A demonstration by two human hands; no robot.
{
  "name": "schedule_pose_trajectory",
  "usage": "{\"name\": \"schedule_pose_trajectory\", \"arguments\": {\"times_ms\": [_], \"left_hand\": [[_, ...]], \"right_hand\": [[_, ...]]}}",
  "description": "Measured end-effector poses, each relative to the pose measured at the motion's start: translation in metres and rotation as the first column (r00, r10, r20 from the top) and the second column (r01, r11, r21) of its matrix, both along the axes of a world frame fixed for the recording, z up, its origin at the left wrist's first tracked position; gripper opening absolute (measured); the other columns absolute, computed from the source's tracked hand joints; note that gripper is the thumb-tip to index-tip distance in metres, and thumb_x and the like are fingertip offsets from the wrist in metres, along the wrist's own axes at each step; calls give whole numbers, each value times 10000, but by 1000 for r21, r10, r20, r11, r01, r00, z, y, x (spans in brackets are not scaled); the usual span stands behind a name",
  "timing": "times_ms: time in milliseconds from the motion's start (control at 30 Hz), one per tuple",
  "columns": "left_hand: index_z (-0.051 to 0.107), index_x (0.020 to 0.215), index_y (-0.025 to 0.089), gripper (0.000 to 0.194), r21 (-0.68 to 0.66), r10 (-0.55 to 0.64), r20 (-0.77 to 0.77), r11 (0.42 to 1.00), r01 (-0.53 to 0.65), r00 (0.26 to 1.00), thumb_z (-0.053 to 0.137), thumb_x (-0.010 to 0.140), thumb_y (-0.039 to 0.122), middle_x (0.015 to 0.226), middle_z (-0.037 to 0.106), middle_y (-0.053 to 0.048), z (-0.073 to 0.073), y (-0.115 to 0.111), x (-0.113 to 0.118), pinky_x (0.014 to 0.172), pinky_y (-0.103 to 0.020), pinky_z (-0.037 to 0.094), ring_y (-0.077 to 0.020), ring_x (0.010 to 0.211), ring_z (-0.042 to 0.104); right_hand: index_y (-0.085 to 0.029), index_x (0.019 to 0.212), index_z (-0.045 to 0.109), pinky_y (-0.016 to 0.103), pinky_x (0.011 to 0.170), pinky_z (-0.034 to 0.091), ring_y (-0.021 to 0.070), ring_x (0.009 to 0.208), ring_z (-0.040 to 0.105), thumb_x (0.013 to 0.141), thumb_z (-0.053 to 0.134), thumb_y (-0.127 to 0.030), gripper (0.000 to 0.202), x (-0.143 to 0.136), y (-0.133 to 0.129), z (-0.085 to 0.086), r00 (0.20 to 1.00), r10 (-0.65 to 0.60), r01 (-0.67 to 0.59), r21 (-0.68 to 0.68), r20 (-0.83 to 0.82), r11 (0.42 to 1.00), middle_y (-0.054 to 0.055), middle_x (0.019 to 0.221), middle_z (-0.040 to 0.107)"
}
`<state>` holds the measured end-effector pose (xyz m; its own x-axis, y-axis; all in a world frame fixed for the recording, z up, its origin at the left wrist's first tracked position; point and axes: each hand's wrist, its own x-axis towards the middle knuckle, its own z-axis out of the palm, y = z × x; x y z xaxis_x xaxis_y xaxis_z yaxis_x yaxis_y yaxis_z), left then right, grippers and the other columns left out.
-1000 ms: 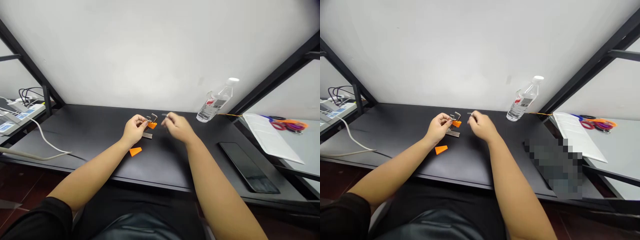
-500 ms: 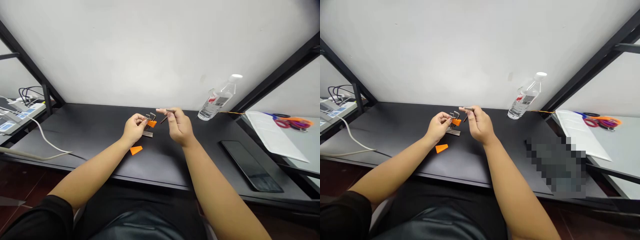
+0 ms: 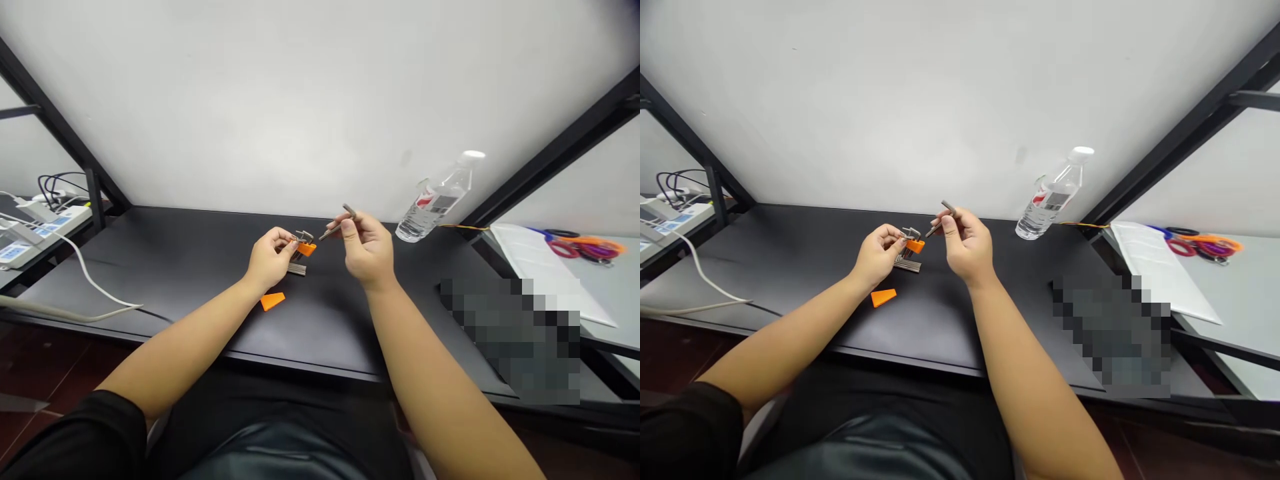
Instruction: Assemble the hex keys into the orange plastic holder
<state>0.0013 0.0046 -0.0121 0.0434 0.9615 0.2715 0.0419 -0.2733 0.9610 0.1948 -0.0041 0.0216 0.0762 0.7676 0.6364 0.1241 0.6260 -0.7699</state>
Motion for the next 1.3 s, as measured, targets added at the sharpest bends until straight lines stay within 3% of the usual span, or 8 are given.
{"name": "schedule_pose_trajectory", "arguments": {"times_ms": [267, 467, 600, 733, 900, 1067, 1200, 1300], "left_hand": [[629, 895, 186, 186, 86, -3, -34, 996, 6, 999, 719, 860, 345, 862, 740, -48, 0, 0, -1, 749, -290, 534, -178, 789, 712], [623, 874, 187, 154, 99, 16, -59, 995, -10, 998, 710, 858, 313, 846, 736, -42, 0, 0, -2, 732, -280, 515, -171, 775, 702], [623, 877, 187, 150, 92, 17, -61, 996, -11, 998, 711, 854, 307, 811, 731, -33, -2, 2, -3, 680, -260, 484, -155, 713, 674], [635, 877, 183, 195, 35, -5, 35, 999, 3, 999, 741, 837, 342, 803, 726, -29, -2, 3, -1, 667, -248, 476, -143, 695, 659], [655, 908, 170, 315, -110, -157, 301, 974, 198, 940, 802, 787, 422, 808, 713, -28, 2, 1, 0, 669, -247, 493, -136, 704, 650], [691, 929, 156, 376, -238, -399, 415, 820, 520, 818, 835, 754, 455, 785, 685, -36, 4, 0, -4, 654, -261, 500, -136, 671, 633], [724, 855, 142, 335, -264, -484, 374, 763, 591, 791, 877, 702, 399, 744, 663, -32, 1, -1, -3, 653, -254, 476, -113, 642, 593], [747, 815, 154, 270, -307, -501, 257, 768, 562, 826, 854, 723, 385, 736, 669, -30, -3, -1, -1, 633, -254, 467, -114, 637, 583]], "right_hand": [[-207, 1026, 717, 407, 855, 622, 226, 874, 740, 948, 641, -496, 308, -3, -4, -3, 986, 106, -96, -81, 127, 992, 80, 961, 759], [-199, 1061, 757, 421, 936, 587, 252, 959, 744, 960, 617, -421, 281, -2, -2, -4, 965, 72, -40, -130, 252, 991, 84, 1048, 783], [-214, 1048, 778, 423, 911, 581, 266, 959, 743, 940, 626, -348, 230, -3, -5, -1, 903, 157, -69, -225, 401, 972, 69, 1052, 795], [-214, 1081, 748, 397, 832, 591, 245, 893, 737, 971, 582, -382, 261, -6, -6, 0, 875, 208, -97, -264, 437, 960, 66, 1014, 792], [-232, 1254, 679, 413, 879, 586, 243, 1005, 706, 996, 551, -376, 323, 0, -7, 3, 868, 160, -104, -144, 470, 984, 101, 1219, 726], [-323, 1430, 581, 476, 1083, 492, 267, 1332, 552, 980, 590, -336, 451, 9, -9, 9, 728, 308, -346, -59, 612, 936, 80, 1524, 528], [-316, 1183, 735, 460, 1032, 507, 256, 1193, 623, 958, 630, -347, 250, 10, -9, 9, 691, 287, -364, -24, 663, 931, 64, 1282, 695], [-293, 998, 780, 425, 908, 538, 244, 995, 660, 938, 655, -371, 160, 8, -9, 8, 715, 245, -316, -9, 655, 949, 65, 1046, 744]]}}
